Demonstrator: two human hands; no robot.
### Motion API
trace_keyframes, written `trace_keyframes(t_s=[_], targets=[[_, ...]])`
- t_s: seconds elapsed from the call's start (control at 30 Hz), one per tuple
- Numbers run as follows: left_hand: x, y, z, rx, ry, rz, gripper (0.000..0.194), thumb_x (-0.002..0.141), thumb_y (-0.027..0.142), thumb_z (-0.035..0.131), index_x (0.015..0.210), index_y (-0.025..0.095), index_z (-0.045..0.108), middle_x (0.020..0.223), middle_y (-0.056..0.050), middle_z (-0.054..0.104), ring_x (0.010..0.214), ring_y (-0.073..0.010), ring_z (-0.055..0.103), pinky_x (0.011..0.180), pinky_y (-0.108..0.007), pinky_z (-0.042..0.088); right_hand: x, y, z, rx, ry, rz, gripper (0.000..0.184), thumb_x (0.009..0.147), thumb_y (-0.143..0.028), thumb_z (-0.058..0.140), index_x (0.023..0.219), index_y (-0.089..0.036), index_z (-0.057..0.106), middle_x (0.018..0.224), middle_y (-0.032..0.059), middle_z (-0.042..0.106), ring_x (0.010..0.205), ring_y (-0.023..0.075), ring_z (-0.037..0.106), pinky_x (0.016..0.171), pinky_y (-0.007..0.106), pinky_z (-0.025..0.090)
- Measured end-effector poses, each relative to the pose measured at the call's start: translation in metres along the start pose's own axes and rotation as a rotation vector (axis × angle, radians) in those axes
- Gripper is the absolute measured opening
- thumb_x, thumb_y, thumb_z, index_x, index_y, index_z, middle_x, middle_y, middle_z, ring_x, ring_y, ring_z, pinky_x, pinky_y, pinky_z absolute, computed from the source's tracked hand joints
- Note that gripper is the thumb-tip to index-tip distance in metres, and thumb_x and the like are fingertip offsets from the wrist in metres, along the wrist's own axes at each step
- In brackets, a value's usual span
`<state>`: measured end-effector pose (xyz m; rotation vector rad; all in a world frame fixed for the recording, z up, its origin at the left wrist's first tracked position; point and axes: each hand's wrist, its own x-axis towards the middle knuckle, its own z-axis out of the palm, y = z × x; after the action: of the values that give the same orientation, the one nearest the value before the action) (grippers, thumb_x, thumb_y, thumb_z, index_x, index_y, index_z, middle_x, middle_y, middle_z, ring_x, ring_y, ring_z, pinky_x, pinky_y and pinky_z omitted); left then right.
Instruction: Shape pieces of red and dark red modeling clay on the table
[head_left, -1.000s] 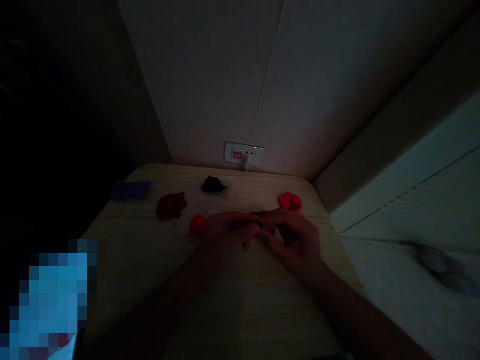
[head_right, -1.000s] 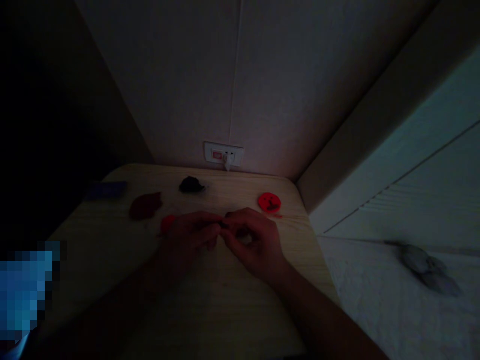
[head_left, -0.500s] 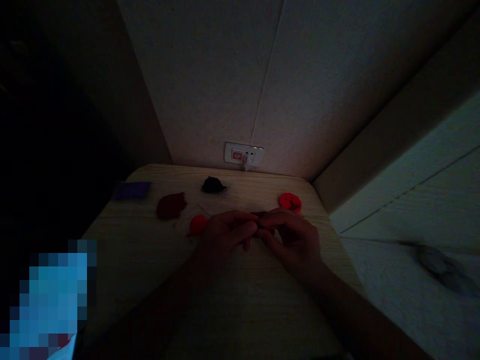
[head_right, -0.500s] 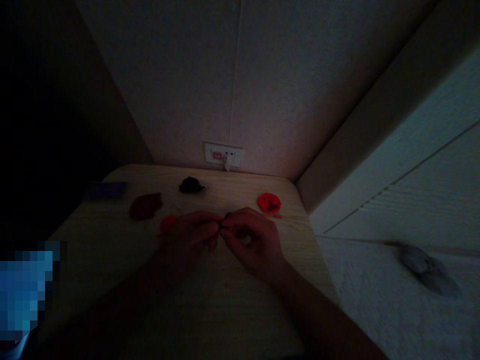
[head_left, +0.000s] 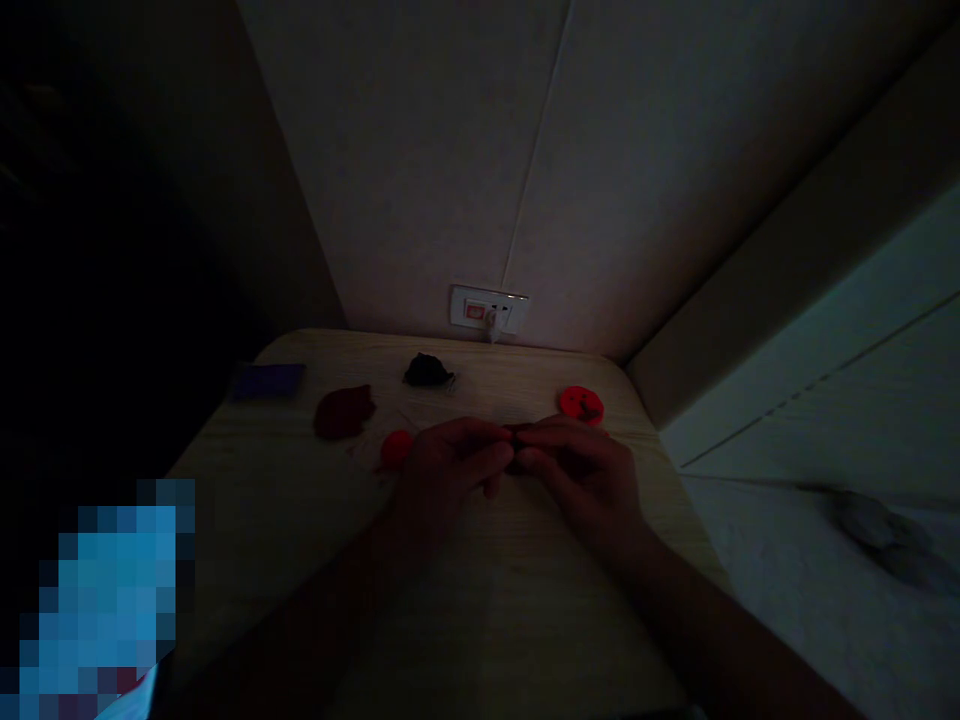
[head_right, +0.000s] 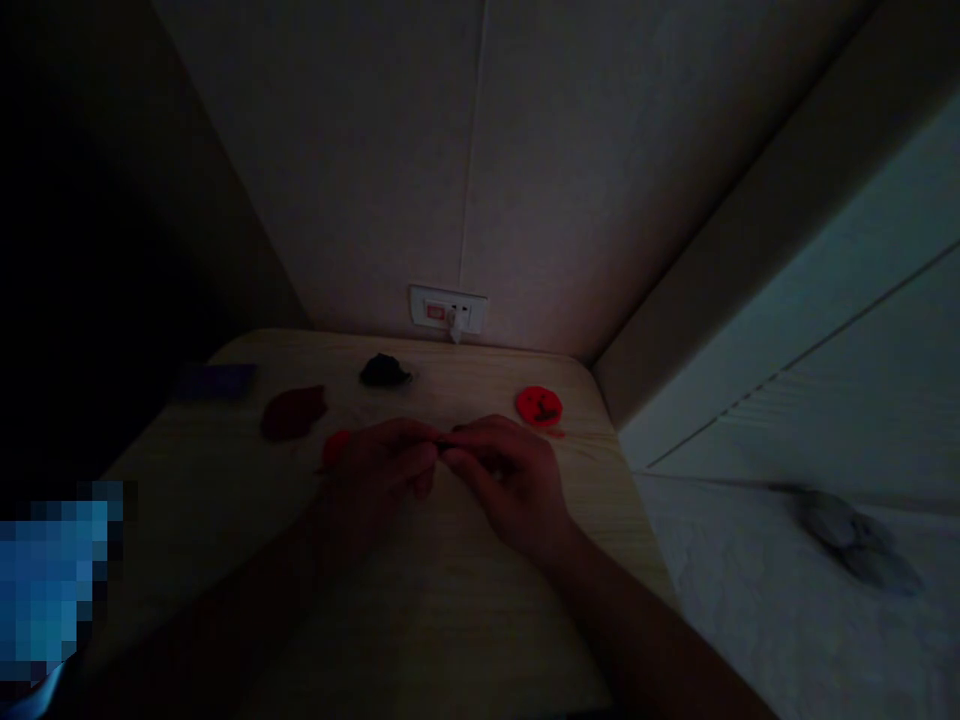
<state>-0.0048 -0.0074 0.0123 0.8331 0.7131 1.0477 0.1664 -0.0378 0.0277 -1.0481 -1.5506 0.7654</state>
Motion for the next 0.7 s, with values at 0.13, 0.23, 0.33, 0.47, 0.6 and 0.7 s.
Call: trace_keyframes(t_s=[0.13, 0.23, 0.33, 0.47, 0.6, 0.7], targets=[[0.0004, -0.0023, -0.0008, 0.047, -0.005, -0.007, 0.024, 0.070, 0.033, 0.086, 0.082, 0.016, 0.074, 0.058, 0.003, 0.063, 0.051, -0.0084, 0.054, 0.050, -0.021, 0.042, -0.0015, 0.0010, 0.0011, 0.082, 0.001, 0.034, 0.010, 0.090, -0.026, 0.077, 0.100, -0.025, 0.078, 0.090, 0.0047, 0.073, 0.078, 0.0171, 0.071, 0.068, 0.030, 0.062], [0.0005, -0.0028, -0.0003, 0.066, 0.003, -0.002, 0.024, 0.069, 0.034, 0.085, 0.078, 0.016, 0.073, 0.058, 0.003, 0.062, 0.050, -0.0084, 0.053, 0.049, -0.022, 0.041, -0.0009, 0.0010, 0.0014, 0.074, -0.004, 0.000, 0.010, 0.088, -0.023, 0.078, 0.099, -0.025, 0.077, 0.092, 0.0050, 0.073, 0.082, 0.0181, 0.071, 0.069, 0.031, 0.062], [0.0006, -0.0014, 0.0008, 0.080, 0.015, 0.002, 0.023, 0.068, 0.034, 0.085, 0.078, 0.016, 0.073, 0.056, 0.003, 0.062, 0.049, -0.0085, 0.053, 0.048, -0.021, 0.041, 0.0003, 0.0018, 0.0011, 0.035, -0.003, -0.041, 0.012, 0.087, -0.021, 0.079, 0.098, -0.025, 0.077, 0.094, 0.0064, 0.074, 0.085, 0.0193, 0.071, 0.069, 0.032, 0.061], [0.0006, 0.0004, 0.0018, 0.131, 0.059, 0.017, 0.022, 0.066, 0.031, 0.086, 0.075, 0.016, 0.072, 0.057, 0.002, 0.065, 0.048, -0.0082, 0.052, 0.048, -0.022, 0.041, 0.0006, 0.0047, 0.0010, -0.019, -0.019, -0.076, 0.015, 0.086, -0.020, 0.079, 0.100, -0.025, 0.077, 0.094, 0.0068, 0.074, 0.077, 0.0172, 0.068, 0.065, 0.030, 0.059], [0.0008, -0.0004, 0.0013, 0.164, 0.097, 0.048, 0.021, 0.067, 0.033, 0.084, 0.074, 0.017, 0.072, 0.057, 0.002, 0.064, 0.047, -0.0090, 0.052, 0.047, -0.022, 0.041, 0.0006, 0.0050, 0.0008, -0.076, -0.034, -0.106, 0.016, 0.087, -0.022, 0.078, 0.103, -0.025, 0.077, 0.088, 0.0055, 0.074, 0.070, 0.0159, 0.066, 0.061, 0.030, 0.057], [0.0006, -0.0005, 0.0008, 0.203, 0.103, 0.073, 0.019, 0.069, 0.033, 0.083, 0.074, 0.017, 0.074, 0.056, 0.001, 0.064, 0.049, -0.0097, 0.053, 0.048, -0.023, 0.041, 0.0013, 0.0024, 0.0002, -0.130, -0.036, -0.132, 0.018, 0.087, -0.023, 0.078, 0.105, -0.026, 0.079, 0.088, 0.0058, 0.076, 0.070, 0.0167, 0.066, 0.060, 0.030, 0.057]])
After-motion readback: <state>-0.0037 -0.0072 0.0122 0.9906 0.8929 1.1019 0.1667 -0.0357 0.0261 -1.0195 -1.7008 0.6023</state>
